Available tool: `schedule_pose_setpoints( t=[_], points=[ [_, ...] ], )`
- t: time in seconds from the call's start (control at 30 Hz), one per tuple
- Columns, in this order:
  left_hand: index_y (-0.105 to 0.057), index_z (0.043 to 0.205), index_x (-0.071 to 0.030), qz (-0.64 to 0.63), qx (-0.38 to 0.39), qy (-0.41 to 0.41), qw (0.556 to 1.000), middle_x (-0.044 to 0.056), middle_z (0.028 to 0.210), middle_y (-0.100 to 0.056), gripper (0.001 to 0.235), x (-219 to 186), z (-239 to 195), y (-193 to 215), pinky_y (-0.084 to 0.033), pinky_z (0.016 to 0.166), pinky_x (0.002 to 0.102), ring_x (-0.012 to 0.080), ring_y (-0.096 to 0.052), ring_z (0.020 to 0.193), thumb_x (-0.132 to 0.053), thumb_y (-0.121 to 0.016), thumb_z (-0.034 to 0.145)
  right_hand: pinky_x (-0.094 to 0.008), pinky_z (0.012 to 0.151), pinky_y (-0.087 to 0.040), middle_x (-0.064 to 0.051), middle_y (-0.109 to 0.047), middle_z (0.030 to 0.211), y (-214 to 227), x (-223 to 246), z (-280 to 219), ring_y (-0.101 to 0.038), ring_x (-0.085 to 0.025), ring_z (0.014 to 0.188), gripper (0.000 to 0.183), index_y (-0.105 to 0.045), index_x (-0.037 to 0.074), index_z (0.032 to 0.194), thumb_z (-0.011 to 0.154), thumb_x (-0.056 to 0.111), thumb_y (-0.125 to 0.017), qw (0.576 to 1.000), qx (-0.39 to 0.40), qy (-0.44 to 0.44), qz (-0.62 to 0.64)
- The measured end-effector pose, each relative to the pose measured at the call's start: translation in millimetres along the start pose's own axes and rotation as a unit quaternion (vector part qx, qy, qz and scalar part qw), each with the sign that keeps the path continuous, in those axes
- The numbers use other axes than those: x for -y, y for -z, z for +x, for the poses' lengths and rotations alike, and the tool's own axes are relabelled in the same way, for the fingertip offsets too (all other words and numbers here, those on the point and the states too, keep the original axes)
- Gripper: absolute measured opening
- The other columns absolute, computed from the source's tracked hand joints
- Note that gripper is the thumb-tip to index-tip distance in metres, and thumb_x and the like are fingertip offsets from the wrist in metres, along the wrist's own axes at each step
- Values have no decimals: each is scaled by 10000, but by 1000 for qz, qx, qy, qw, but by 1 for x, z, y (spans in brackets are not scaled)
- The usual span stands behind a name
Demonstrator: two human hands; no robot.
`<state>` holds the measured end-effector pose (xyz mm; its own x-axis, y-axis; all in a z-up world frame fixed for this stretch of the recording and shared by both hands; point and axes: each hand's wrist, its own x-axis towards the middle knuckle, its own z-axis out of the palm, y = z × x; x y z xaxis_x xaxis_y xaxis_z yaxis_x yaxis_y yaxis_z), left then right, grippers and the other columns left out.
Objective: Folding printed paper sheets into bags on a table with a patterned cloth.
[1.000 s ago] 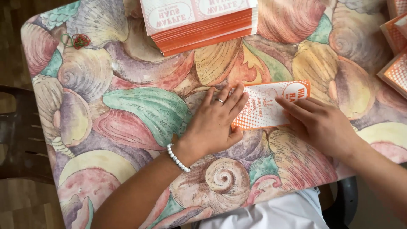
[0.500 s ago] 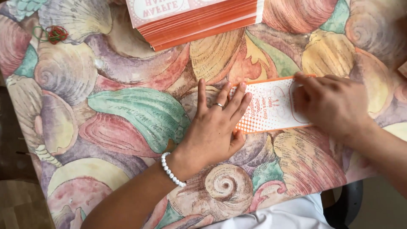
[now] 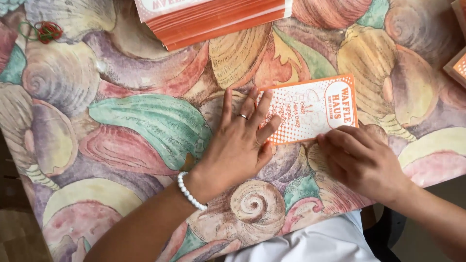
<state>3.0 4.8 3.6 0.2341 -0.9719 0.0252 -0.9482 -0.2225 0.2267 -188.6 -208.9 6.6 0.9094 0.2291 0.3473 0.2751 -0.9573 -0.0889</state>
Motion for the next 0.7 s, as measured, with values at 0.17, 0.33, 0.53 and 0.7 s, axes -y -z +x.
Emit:
schedule_pose_setpoints(
  t=[0.17,0.33,0.53,0.7],
  points=[
    [-433,1483,-178,-12,30,9,999,206,1665,-129,615,9,6,14,-50,1185,744,307,-167,1545,-532,-443,979,-397,809,-578,-138,-706,1072,13,-14,-5,-688,-294,903,173,-764,-22,1055,925,90,-742,998,-1,-31,61],
    [-517,1405,-145,41,15,15,999,235,1616,-312,580,-4,14,27,-151,1153,767,342,-363,1469,-480,-470,934,-380,634,-564,-48,-750,926,20,-40,23,-705,-237,771,135,-776,68,922,956,108,-652,988,66,-96,105],
    [-555,1353,-162,120,36,6,992,236,1515,-473,643,-6,23,34,-284,1151,610,329,-506,1357,-539,-622,837,-393,373,-497,-25,-722,724,-14,-30,97,-630,-203,476,465,-634,22,1416,1021,264,-593,993,119,-17,11],
    [-673,1177,-117,-57,-55,22,997,111,1220,-626,610,10,19,29,-423,934,607,358,-740,898,-354,-816,633,-492,566,-594,-18,-718,700,-13,-58,72,-719,-340,695,435,-746,300,1234,854,188,-568,975,143,-156,-74]
  ],
)
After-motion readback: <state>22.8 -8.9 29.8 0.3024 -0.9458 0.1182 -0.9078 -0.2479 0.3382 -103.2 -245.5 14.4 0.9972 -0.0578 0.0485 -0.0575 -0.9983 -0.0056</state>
